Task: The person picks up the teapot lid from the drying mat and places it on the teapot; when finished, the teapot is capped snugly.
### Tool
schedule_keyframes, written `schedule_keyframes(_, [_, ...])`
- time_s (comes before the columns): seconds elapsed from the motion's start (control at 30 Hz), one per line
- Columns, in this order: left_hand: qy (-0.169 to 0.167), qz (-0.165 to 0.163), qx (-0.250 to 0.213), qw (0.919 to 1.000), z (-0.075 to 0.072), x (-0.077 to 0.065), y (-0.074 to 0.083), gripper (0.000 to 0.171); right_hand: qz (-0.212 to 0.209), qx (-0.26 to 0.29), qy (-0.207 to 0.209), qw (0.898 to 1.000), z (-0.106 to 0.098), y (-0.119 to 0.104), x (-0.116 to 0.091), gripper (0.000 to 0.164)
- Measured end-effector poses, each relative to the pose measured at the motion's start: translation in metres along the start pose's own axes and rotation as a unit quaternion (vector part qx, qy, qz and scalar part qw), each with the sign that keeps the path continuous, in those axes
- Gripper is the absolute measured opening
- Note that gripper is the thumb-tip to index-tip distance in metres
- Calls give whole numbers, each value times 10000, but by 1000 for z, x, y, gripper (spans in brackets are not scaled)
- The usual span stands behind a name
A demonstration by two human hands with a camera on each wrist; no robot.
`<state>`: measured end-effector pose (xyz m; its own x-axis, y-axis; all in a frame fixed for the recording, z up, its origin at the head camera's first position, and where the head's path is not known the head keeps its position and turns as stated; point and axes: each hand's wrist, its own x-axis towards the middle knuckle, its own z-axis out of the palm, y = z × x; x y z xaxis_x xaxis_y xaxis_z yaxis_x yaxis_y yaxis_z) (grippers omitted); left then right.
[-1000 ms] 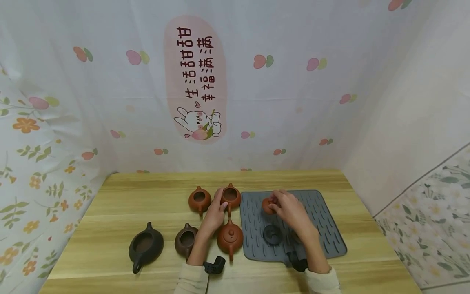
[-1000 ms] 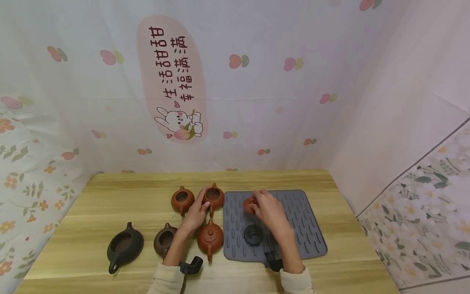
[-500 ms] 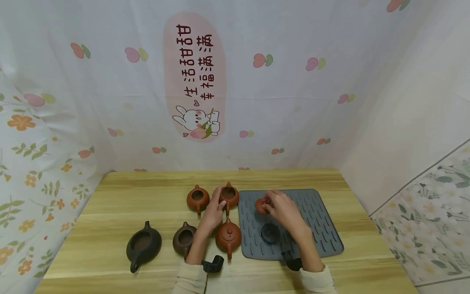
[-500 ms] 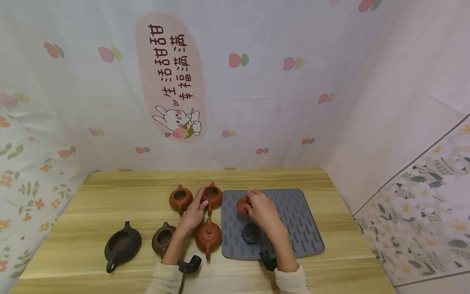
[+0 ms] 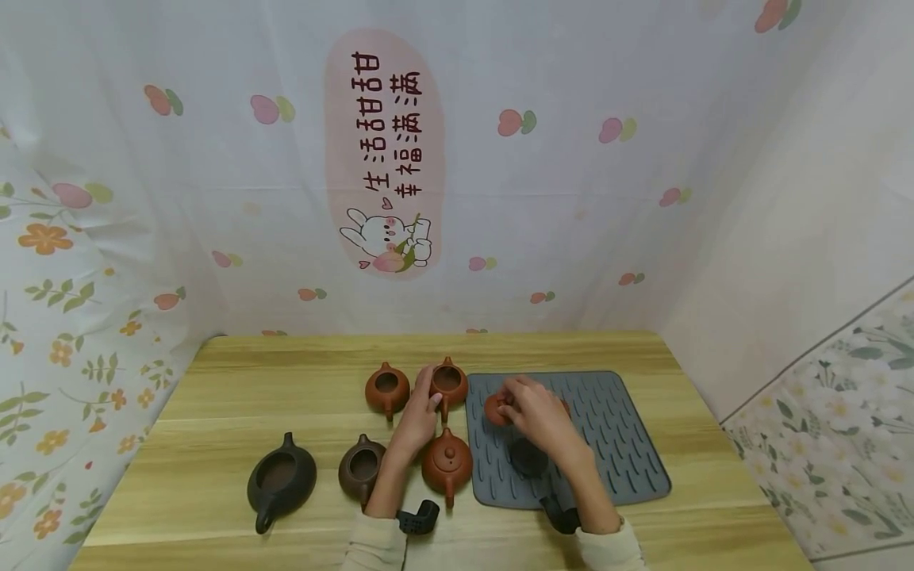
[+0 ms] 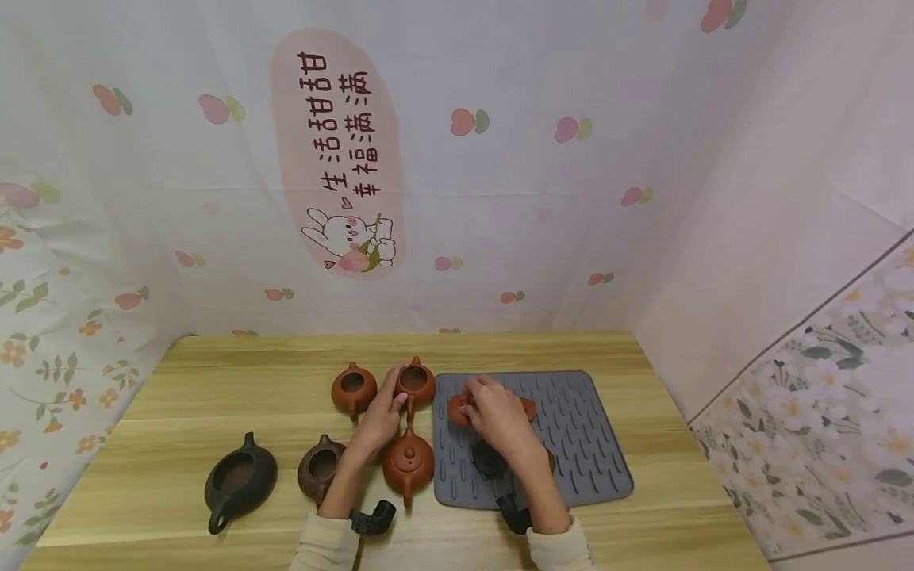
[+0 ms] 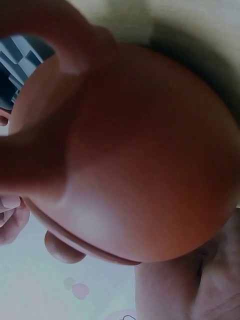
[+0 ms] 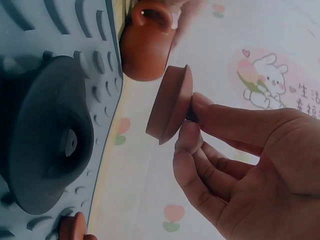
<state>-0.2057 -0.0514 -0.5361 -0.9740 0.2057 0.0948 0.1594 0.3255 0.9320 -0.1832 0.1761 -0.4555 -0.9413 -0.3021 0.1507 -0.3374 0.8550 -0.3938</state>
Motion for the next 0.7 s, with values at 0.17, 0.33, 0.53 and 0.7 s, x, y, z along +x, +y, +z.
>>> schedule_keyframes(0.17, [1,-66,39,10000,0,1,1,58,38,-26,56,10000,1,-1,0,14])
schedule_keyframes(0.33, [57,-11,27,10000,1,3,-2,58,-88,-25,22,10000,6,-5,8,13])
schedule_keyframes(0.53, [94,150,-157,9997,3,1,-9,57,-232,-36,-147,9996,7,-15,21,11])
schedule_keyframes(0.7, [93,196,-81,9997,2,1,-8,58,-201,23,-277,9994,5,-21,29,11])
